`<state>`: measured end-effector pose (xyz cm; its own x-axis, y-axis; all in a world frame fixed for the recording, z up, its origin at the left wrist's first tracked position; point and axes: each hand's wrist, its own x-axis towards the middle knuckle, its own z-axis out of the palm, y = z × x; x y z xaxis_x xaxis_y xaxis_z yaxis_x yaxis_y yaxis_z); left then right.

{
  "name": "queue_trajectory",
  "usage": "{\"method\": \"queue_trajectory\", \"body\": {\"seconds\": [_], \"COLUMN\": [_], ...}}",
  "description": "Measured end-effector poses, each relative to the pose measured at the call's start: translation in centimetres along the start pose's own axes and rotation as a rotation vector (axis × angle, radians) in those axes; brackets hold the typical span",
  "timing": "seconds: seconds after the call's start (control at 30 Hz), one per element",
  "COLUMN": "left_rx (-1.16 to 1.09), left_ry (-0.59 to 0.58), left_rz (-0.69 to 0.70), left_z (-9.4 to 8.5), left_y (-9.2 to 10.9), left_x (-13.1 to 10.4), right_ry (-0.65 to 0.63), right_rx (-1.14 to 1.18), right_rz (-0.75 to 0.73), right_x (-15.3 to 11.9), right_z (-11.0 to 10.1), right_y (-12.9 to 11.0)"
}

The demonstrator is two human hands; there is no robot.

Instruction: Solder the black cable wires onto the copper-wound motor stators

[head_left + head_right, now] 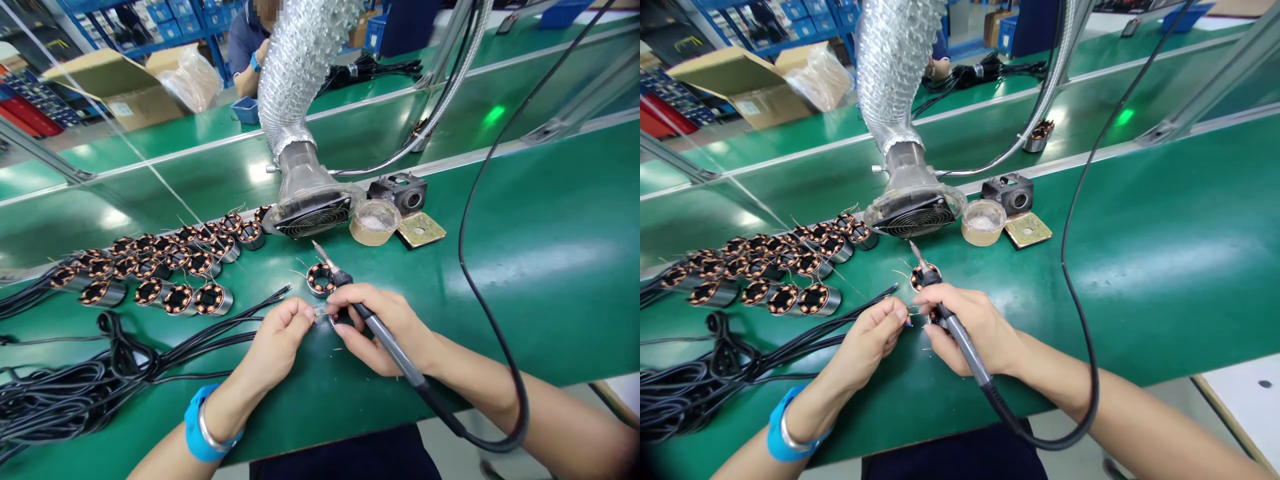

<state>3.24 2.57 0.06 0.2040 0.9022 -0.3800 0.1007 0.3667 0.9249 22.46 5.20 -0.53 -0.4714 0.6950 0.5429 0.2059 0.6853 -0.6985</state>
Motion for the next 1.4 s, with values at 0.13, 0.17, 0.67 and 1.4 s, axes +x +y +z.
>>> {"method": "queue_trajectory", "body": {"seconds": [0.13, 0.17, 0.67, 1.4], "left_rx": [-0.058, -0.065, 0.03, 0.075], "left_ry": [0.042, 0.06, 0.168, 0.312], "left_rz": [-0.029, -0.03, 0.085, 0.135], "left_z": [0.5, 0.6, 1.1, 2.3], "left_y": [-0.2, -0.3, -1.2, -2.2], "left_x": [-0.1, 0.0, -0.2, -0.7], "right_ry": [0.024, 0.027, 0.128, 0.441], "right_rx": [-0.003, -0.036, -0.014, 0.132], "right_rz": [0.048, 0.027, 0.002, 0.248], "right_x": [0.1, 0.2, 0.3, -3.3], "right_z": [0.4, 0.5, 0.6, -1.8], "right_y": [0.5, 0.8, 0.5, -0.9]}}
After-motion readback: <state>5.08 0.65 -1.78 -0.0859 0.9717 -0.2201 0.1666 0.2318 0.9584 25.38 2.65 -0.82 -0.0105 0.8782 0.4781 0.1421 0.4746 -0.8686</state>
